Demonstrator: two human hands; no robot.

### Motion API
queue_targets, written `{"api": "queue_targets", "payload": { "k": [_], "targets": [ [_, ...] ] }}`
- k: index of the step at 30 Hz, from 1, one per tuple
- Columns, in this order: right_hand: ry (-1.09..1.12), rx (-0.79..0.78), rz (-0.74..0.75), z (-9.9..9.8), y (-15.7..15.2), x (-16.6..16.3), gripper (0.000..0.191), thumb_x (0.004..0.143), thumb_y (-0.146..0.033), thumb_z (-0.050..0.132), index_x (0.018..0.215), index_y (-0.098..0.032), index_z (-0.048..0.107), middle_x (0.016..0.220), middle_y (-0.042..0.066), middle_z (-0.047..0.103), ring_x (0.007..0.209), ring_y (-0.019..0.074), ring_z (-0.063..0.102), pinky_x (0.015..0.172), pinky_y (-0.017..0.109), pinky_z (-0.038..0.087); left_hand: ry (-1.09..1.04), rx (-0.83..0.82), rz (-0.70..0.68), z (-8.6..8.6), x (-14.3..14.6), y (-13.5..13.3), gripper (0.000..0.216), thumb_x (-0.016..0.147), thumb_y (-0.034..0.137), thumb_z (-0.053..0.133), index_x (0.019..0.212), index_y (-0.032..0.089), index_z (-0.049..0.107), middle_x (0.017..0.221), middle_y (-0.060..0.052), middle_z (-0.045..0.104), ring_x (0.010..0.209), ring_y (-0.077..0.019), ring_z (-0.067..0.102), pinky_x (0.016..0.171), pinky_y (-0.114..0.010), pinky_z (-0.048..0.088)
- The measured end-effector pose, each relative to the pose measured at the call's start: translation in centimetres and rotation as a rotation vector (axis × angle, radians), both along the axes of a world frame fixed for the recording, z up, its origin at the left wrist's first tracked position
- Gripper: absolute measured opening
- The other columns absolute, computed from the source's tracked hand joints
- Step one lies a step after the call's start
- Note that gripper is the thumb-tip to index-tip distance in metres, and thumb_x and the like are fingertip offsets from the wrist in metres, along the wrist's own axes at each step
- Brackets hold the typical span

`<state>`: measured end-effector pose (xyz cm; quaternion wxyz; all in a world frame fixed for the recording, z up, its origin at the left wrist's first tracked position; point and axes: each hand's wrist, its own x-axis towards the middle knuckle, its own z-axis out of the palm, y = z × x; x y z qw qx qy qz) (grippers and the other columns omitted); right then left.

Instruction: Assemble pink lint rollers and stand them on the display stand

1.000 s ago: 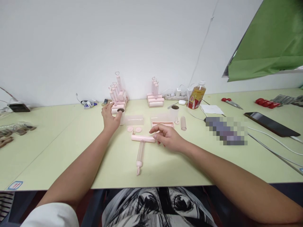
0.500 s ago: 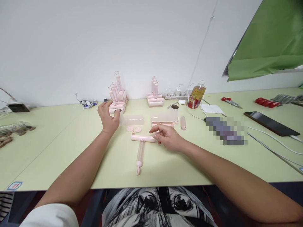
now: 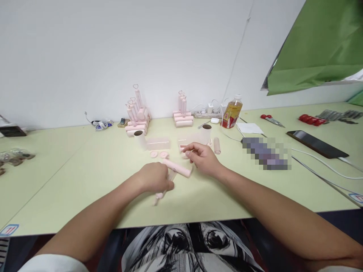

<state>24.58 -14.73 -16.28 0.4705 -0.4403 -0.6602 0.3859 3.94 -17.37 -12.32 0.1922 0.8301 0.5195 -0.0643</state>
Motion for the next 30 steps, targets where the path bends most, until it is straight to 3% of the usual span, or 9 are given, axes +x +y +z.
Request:
{"api": "queue_targets", "payload": {
  "k": [4,10,14,18,22,30],
  "targets": [
    [0.183,-0.062,-0.075,1.0,0.0,0.1,0.02,0.077,-0.035,0.064,0.085,-0.018,0.061,0.072,-0.001,0.06,0.06,0.0119,0.052,0.051,0.025,0.043,-0.191,0.102,-0.17,0.6,-1.1,1.4,0.031,0.073,0.035,0.058,0.052,0.019,0.043,0.048,0.004,0.041,0.045,-0.0105,0.035,0.047,-0.026,0.023],
    [0.503,-0.295,0.162,1.8,-0.3,0.3,0.031,0.076,-0.041,0.07,0.094,-0.021,0.056,0.084,-0.002,0.062,0.069,0.0115,0.059,0.06,0.025,0.05,-0.485,0.327,-0.304,-0.5,-2.7,4.0,0.024,0.082,0.041,0.061,0.077,0.018,0.056,0.069,0.002,0.055,0.061,-0.0111,0.047,0.058,-0.023,0.036],
    [0.444,-0.414,0.42,1.3,-0.7,0.2,0.036,0.08,-0.049,0.069,0.098,-0.02,0.057,0.079,0.0,0.064,0.071,0.0131,0.063,0.065,0.026,0.052,-0.624,0.455,-0.31,-1.7,-2.8,4.7,0.026,0.086,0.043,0.061,0.09,0.018,0.057,0.078,-0.001,0.061,0.067,-0.0122,0.053,0.062,-0.024,0.042],
    [0.43,-0.517,0.664,1.1,-1.2,0.2,0.045,0.086,-0.057,0.058,0.111,-0.02,0.051,0.087,0.006,0.071,0.071,0.0202,0.07,0.068,0.037,0.055,-0.693,0.48,-0.334,-2.3,-2.7,4.8,0.025,0.087,0.041,0.061,0.094,0.018,0.058,0.08,-0.002,0.062,0.07,-0.0132,0.056,0.064,-0.025,0.044],
    [0.463,-0.551,0.723,1.2,-1.4,0.4,0.049,0.087,-0.053,0.06,0.122,-0.021,0.047,0.091,0.007,0.073,0.073,0.022,0.072,0.072,0.041,0.056,-0.681,0.432,-0.342,-2.6,-2.6,4.9,0.027,0.086,0.044,0.061,0.095,0.018,0.059,0.082,-0.004,0.064,0.07,-0.0138,0.057,0.064,-0.026,0.046],
    [0.412,-0.482,0.763,0.5,-0.9,0.6,0.039,0.086,-0.045,0.066,0.109,-0.018,0.05,0.078,0.004,0.071,0.069,0.0175,0.07,0.07,0.034,0.053,-0.642,0.429,-0.411,-2.3,-1.6,3.9,0.032,0.09,0.043,0.054,0.105,0.017,0.063,0.089,-0.005,0.069,0.079,-0.0155,0.061,0.071,-0.026,0.046]
  ]
}}
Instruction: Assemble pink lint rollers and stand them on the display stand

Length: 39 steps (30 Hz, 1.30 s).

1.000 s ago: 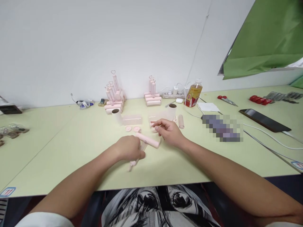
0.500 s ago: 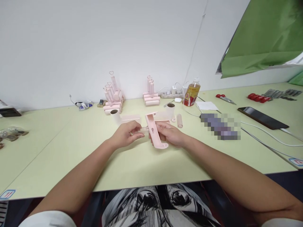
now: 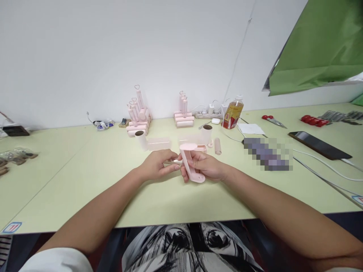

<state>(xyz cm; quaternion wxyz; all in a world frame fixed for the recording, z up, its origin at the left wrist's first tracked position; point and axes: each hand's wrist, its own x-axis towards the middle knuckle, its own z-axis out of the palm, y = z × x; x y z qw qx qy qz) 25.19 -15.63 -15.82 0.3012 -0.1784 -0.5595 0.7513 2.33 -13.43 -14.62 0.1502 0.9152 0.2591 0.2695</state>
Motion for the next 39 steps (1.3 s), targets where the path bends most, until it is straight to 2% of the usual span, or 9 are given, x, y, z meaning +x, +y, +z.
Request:
{"api": "queue_targets", "payload": {
  "k": [5,12,17,25,30,39],
  "targets": [
    [-0.073,0.131,-0.033,-0.2,0.2,0.1,0.041,0.084,-0.048,0.068,0.104,-0.015,0.056,0.079,0.005,0.07,0.07,0.0146,0.066,0.065,0.027,0.05,0.046,0.006,0.001,0.2,0.1,-0.3,0.034,0.09,0.046,0.054,0.104,0.017,0.065,0.09,-0.007,0.071,0.079,-0.0172,0.063,0.071,-0.026,0.046],
    [-0.131,0.294,-0.068,-0.1,0.1,-0.2,0.042,0.084,-0.056,0.063,0.092,-0.014,0.06,0.076,0.003,0.066,0.049,0.006,0.048,0.045,0.019,0.035,0.049,0.05,-0.015,0.2,0.0,0.0,0.031,0.089,0.046,0.055,0.096,0.017,0.064,0.084,-0.006,0.069,0.074,-0.0165,0.061,0.067,-0.026,0.044],
    [-0.15,0.358,-0.117,0.1,-0.2,-0.5,0.044,0.083,-0.059,0.062,0.083,-0.015,0.061,0.076,0.004,0.063,0.062,0.0106,0.056,0.051,0.021,0.041,0.035,0.062,-0.027,0.1,-0.1,0.1,0.032,0.09,0.047,0.054,0.095,0.018,0.065,0.083,-0.006,0.068,0.076,-0.0166,0.061,0.068,-0.026,0.044],
    [-0.16,0.395,-0.157,0.6,-0.7,-1.0,0.048,0.084,-0.063,0.057,0.075,-0.016,0.061,0.067,0.001,0.056,0.054,0.009,0.049,0.046,0.02,0.038,-0.003,0.055,-0.045,-0.3,-0.2,0.4,0.03,0.09,0.045,0.055,0.098,0.018,0.066,0.085,-0.006,0.068,0.078,-0.0164,0.061,0.07,-0.026,0.046],
    [-0.192,0.43,-0.21,0.8,-0.9,-1.2,0.048,0.085,-0.064,0.054,0.073,-0.018,0.059,0.063,0.0,0.054,0.055,0.0108,0.049,0.049,0.022,0.041,-0.021,0.048,-0.035,-0.3,0.0,0.4,0.033,0.09,0.046,0.054,0.1,0.018,0.066,0.085,-0.007,0.068,0.078,-0.0164,0.062,0.07,-0.026,0.047],
    [-0.133,0.484,-0.288,-0.2,-1.0,-1.5,0.043,0.088,-0.06,0.053,0.078,-0.018,0.056,0.068,0.001,0.056,0.059,0.0122,0.052,0.059,0.027,0.044,-0.049,0.074,-0.048,-0.3,0.0,0.4,0.029,0.089,0.043,0.056,0.101,0.018,0.065,0.084,-0.006,0.067,0.076,-0.0162,0.06,0.069,-0.026,0.046]
  ]
}}
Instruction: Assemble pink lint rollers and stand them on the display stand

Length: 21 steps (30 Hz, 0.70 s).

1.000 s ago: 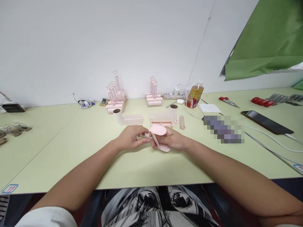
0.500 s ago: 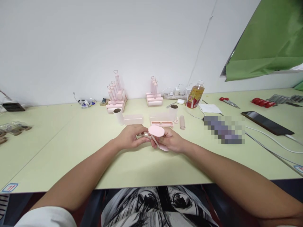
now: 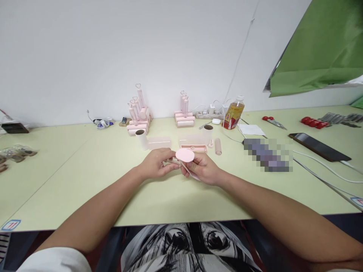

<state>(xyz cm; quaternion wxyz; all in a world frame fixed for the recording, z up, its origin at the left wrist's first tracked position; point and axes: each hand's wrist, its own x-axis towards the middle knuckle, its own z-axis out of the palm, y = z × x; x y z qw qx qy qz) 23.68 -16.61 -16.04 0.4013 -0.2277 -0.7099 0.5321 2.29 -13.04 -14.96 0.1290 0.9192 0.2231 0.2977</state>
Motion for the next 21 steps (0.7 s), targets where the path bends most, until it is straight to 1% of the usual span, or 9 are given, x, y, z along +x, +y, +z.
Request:
{"api": "queue_targets", "payload": {
  "k": [4,6,8,11,13,15,17,19,21],
  "targets": [
    [0.003,0.015,-0.06,0.1,-0.3,-0.1,0.039,0.092,-0.054,0.05,0.08,-0.018,0.055,0.066,-0.001,0.055,0.056,0.0111,0.051,0.056,0.026,0.043,0.01,-0.009,0.019,0.0,0.0,-0.1,0.03,0.09,0.043,0.055,0.101,0.018,0.065,0.082,-0.005,0.066,0.074,-0.0154,0.059,0.067,-0.025,0.044],
    [-0.003,0.039,-0.125,0.3,-0.2,0.1,0.037,0.093,-0.053,0.05,0.079,-0.018,0.054,0.066,-0.001,0.054,0.055,0.0107,0.051,0.055,0.026,0.042,0.031,-0.027,0.081,-0.1,0.0,-0.1,0.031,0.09,0.044,0.053,0.101,0.017,0.064,0.08,-0.004,0.065,0.069,-0.0137,0.057,0.063,-0.024,0.042],
    [0.011,0.032,-0.194,0.3,0.2,0.4,0.037,0.091,-0.054,0.051,0.081,-0.019,0.053,0.068,-0.001,0.055,0.056,0.0109,0.052,0.055,0.026,0.042,0.026,-0.041,0.188,-0.2,0.0,0.0,0.031,0.09,0.045,0.053,0.1,0.017,0.063,0.078,-0.003,0.064,0.063,-0.012,0.054,0.059,-0.024,0.04],
    [0.036,-0.065,-0.287,0.1,1.1,1.0,0.034,0.089,-0.055,0.054,0.095,-0.021,0.05,0.074,0.0,0.06,0.057,0.0119,0.054,0.055,0.026,0.042,-0.147,-0.063,0.396,0.1,-0.2,0.4,0.028,0.084,0.046,0.059,0.089,0.018,0.058,0.067,0.002,0.056,0.056,-0.0103,0.046,0.055,-0.023,0.036],
    [-0.024,-0.074,-0.356,-0.1,1.6,1.3,0.03,0.09,-0.05,0.055,0.096,-0.021,0.049,0.078,0.001,0.063,0.06,0.0126,0.055,0.057,0.026,0.042,-0.33,-0.117,0.493,0.6,-0.5,0.7,0.028,0.079,0.044,0.064,0.079,0.019,0.052,0.06,0.005,0.046,0.054,-0.0094,0.041,0.054,-0.022,0.035],
    [-0.173,0.015,-0.428,-0.3,1.8,1.4,0.022,0.09,-0.042,0.056,0.09,-0.02,0.052,0.08,0.002,0.064,0.064,0.0133,0.056,0.06,0.027,0.042,-0.452,-0.213,0.465,1.1,-0.7,0.7,0.029,0.077,0.043,0.066,0.08,0.019,0.05,0.059,0.006,0.042,0.052,-0.0089,0.039,0.052,-0.022,0.034],
    [-0.352,0.159,-0.486,-0.3,1.7,1.2,0.015,0.089,-0.033,0.056,0.085,-0.019,0.056,0.08,0.002,0.064,0.068,0.0145,0.055,0.063,0.028,0.04,-0.44,-0.31,0.348,1.4,-0.8,0.4,0.031,0.076,0.043,0.067,0.09,0.018,0.055,0.06,0.006,0.044,0.052,-0.0091,0.04,0.051,-0.022,0.034],
    [-0.478,0.283,-0.512,-0.3,1.3,0.9,0.01,0.088,-0.026,0.055,0.083,-0.019,0.06,0.078,0.001,0.064,0.07,0.0154,0.055,0.065,0.028,0.039,-0.308,-0.372,0.225,1.6,-0.6,-0.1,0.035,0.074,0.041,0.069,0.098,0.017,0.058,0.062,0.005,0.047,0.054,-0.0092,0.042,0.051,-0.021,0.033],
    [-0.51,0.327,-0.506,-0.4,1.1,0.7,0.008,0.087,-0.023,0.054,0.087,-0.02,0.062,0.081,0.002,0.066,0.074,0.0164,0.057,0.067,0.029,0.04,-0.132,-0.41,0.143,1.6,-0.4,-0.6,0.024,0.075,0.035,0.067,0.089,0.016,0.061,0.061,0.005,0.047,0.055,-0.0085,0.041,0.052,-0.021,0.032]
  ]
}}
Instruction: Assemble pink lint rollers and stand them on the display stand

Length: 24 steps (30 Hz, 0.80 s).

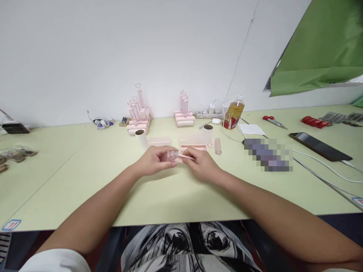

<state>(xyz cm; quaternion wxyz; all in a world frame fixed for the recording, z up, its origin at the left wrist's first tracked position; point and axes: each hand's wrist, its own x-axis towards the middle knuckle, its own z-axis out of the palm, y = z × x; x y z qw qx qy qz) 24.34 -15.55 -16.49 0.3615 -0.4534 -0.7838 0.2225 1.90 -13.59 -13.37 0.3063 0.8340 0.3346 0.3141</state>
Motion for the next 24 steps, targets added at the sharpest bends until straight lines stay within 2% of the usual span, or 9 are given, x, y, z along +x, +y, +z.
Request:
{"api": "queue_targets", "payload": {
  "k": [2,4,7,10,14,20,24],
  "targets": [
    [0.046,-0.024,0.005,-0.2,0.0,-0.1,0.013,0.086,-0.024,0.057,0.097,-0.02,0.062,0.091,0.004,0.068,0.082,0.0181,0.061,0.073,0.031,0.043,0.131,-0.036,-0.049,0.0,0.1,-0.2,0.011,0.075,0.026,0.061,0.073,0.016,0.058,0.057,0.005,0.044,0.054,-0.0077,0.039,0.052,-0.02,0.032],
    [0.131,-0.065,0.005,-0.4,0.1,-0.2,0.025,0.085,-0.028,0.06,0.109,-0.021,0.059,0.103,0.006,0.068,0.093,0.02,0.062,0.082,0.034,0.045,0.217,-0.053,-0.013,0.3,-0.3,0.0,0.009,0.072,0.021,0.057,0.066,0.016,0.054,0.057,0.005,0.045,0.053,-0.0077,0.04,0.052,-0.02,0.032],
    [0.264,-0.117,-0.013,-0.5,0.5,-0.1,0.037,0.085,-0.035,0.061,0.118,-0.021,0.054,0.117,0.009,0.062,0.1,0.0203,0.06,0.084,0.035,0.048,0.294,-0.033,0.105,1.1,-1.7,1.0,0.008,0.071,0.024,0.058,0.069,0.017,0.055,0.06,0.004,0.051,0.056,-0.0093,0.045,0.054,-0.021,0.034],
    [0.351,-0.157,-0.04,-0.5,0.9,0.1,0.037,0.086,-0.037,0.06,0.119,-0.022,0.053,0.122,0.01,0.059,0.097,0.0189,0.059,0.079,0.033,0.05,0.383,-0.007,0.216,1.9,-3.6,2.1,0.016,0.074,0.032,0.06,0.069,0.018,0.053,0.062,0.004,0.051,0.056,-0.0102,0.045,0.053,-0.022,0.032],
    [0.366,-0.217,-0.013,-0.8,1.3,0.3,0.033,0.086,-0.037,0.06,0.115,-0.022,0.056,0.114,0.007,0.062,0.086,0.0161,0.059,0.075,0.033,0.05,0.51,-0.037,0.306,2.0,-5.1,3.3,0.029,0.075,0.043,0.062,0.067,0.02,0.047,0.062,0.004,0.05,0.055,-0.0112,0.043,0.051,-0.023,0.029],
    [0.362,-0.26,0.019,-1.4,1.5,0.2,0.033,0.085,-0.038,0.059,0.114,-0.02,0.059,0.107,0.007,0.064,0.085,0.0162,0.059,0.073,0.032,0.049,0.579,-0.043,0.331,0.7,-5.8,4.5,0.035,0.075,0.051,0.061,0.067,0.02,0.046,0.064,0.002,0.051,0.058,-0.0135,0.045,0.053,-0.025,0.029],
    [0.329,-0.244,0.034,-1.4,1.4,0.2,0.028,0.086,-0.039,0.057,0.106,-0.019,0.062,0.09,0.003,0.064,0.079,0.0157,0.057,0.071,0.031,0.047,0.6,-0.065,0.342,0.3,-5.9,4.9,0.04,0.073,0.056,0.06,0.066,0.02,0.044,0.063,0.002,0.05,0.058,-0.0137,0.044,0.053,-0.026,0.027]
  ]
}}
